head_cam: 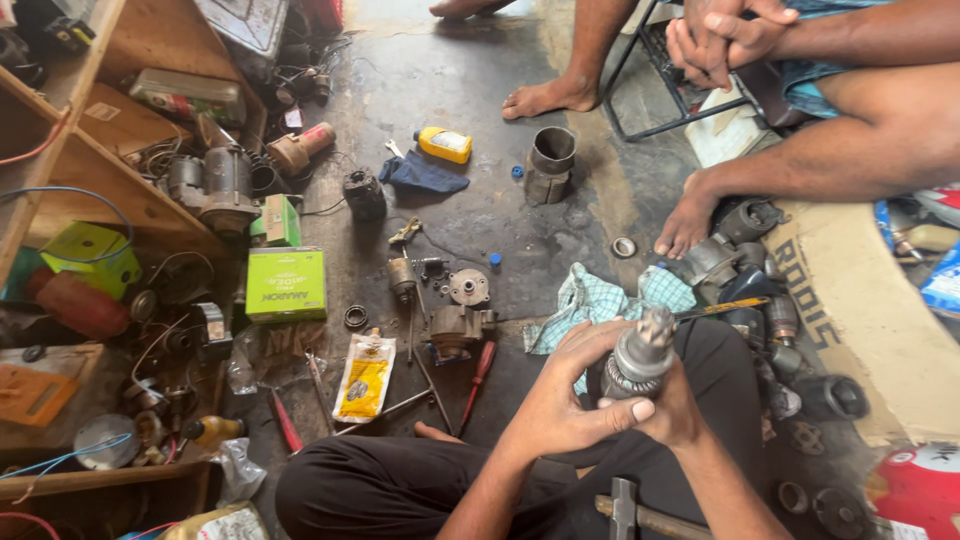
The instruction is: The person sits on the floor and uses a hammer to tap small metal components into a cylindrical housing. They then use a file to smooth the edges of the housing. The person hands a cylindrical part to another person and continues working on the housing.
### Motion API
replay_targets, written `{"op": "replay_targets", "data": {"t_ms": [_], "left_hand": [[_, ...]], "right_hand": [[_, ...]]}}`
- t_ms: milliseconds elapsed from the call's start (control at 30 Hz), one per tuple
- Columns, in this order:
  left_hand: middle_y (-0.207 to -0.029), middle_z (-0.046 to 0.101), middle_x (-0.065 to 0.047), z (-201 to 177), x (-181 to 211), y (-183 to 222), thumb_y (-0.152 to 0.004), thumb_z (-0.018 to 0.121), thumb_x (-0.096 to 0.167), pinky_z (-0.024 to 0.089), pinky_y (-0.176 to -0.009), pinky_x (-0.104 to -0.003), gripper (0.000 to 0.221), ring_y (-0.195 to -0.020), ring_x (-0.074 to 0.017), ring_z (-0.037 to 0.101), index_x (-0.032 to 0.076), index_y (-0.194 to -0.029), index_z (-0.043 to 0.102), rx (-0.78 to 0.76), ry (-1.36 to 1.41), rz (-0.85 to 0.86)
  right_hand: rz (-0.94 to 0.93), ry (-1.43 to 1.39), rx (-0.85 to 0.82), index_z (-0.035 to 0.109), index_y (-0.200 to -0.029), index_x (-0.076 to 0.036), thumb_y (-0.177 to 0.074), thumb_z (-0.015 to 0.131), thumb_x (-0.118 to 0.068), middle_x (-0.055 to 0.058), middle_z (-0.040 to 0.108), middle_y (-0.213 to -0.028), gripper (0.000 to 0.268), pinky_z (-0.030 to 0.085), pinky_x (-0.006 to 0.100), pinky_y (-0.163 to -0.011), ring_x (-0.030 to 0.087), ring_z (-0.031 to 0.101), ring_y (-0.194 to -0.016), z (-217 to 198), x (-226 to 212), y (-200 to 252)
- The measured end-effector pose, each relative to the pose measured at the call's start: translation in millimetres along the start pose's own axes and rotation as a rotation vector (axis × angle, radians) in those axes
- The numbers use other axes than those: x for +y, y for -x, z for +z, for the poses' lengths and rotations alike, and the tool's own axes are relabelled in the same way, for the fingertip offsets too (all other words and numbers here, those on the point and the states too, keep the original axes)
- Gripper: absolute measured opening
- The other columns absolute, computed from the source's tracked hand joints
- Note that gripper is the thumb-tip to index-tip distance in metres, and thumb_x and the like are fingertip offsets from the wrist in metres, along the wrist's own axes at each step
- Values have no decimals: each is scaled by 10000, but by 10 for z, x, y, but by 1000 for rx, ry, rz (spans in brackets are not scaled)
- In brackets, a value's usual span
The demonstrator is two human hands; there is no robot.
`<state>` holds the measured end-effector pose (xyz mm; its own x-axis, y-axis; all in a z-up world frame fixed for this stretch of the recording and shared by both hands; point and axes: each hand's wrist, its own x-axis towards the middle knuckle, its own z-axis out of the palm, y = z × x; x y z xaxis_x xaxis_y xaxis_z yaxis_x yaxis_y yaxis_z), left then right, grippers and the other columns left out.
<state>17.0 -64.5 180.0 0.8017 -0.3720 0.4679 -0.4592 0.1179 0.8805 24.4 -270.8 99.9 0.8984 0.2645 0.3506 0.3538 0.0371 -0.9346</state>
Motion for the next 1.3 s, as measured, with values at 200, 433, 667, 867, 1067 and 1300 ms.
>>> {"op": "replay_targets", "data": {"t_ms": [200, 433, 667, 867, 1067, 1300], "left_hand": [[-1362, 626, -151, -16, -183, 81, -893, 734, 354, 395, -1196, -392, 672, -1331, -264, 574, -13, -1434, 575, -67, 267, -73], [-1232, 647, -149, 52, -326, 148, -973, 662, 336, 549, -589, -284, 572, -806, -176, 677, -55, -1383, 583, -27, 648, -295], [-1262, 639, -204, 41, -442, 114, -1022, 668, 381, 539, -741, -289, 621, -895, -194, 646, -85, -1418, 562, -48, 711, -257], [-1433, 563, -203, 59, -566, 56, -888, 792, 342, 493, -1063, -353, 917, -1299, -242, 570, 2, -1617, 351, -212, 400, -263], [-1282, 629, -162, 90, -880, 189, -935, 751, 342, 570, -835, -340, 831, -1054, -231, 655, 67, -1610, 353, -249, 623, -449], [-1043, 711, -83, 209, -1410, 294, -1032, 683, 308, 560, -800, -280, 420, -901, -122, 689, -39, -1264, 637, 92, 682, -471]], "right_hand": [[194, -469, -33, 594, -1147, 35, -690, 855, -226, 91, 651, -914, 587, 558, 299, -641, 159, 650, -770, 111, -93, -2], [277, -449, -95, 605, -1045, 72, -679, 802, -137, 125, 652, -780, 465, 586, 334, -539, 205, 681, -625, 133, -229, -24], [352, -501, -118, 582, -1098, 77, -682, 742, -174, 162, 670, -757, 512, 562, 341, -460, 223, 673, -577, 159, -340, -21], [428, -666, 17, 512, -1178, 57, -681, 706, -228, 179, 647, -796, 606, 532, 336, -389, 237, 662, -533, 139, -270, 59], [445, -643, 29, 504, -1187, 68, -665, 679, -252, 195, 644, -820, 636, 533, 342, -371, 253, 671, -534, 175, -225, 42], [452, 153, 77, 410, -1233, -28, -878, 559, -128, 131, 671, -998, 397, 563, 333, -543, 205, 679, -700, 220, -297, -173]]}}
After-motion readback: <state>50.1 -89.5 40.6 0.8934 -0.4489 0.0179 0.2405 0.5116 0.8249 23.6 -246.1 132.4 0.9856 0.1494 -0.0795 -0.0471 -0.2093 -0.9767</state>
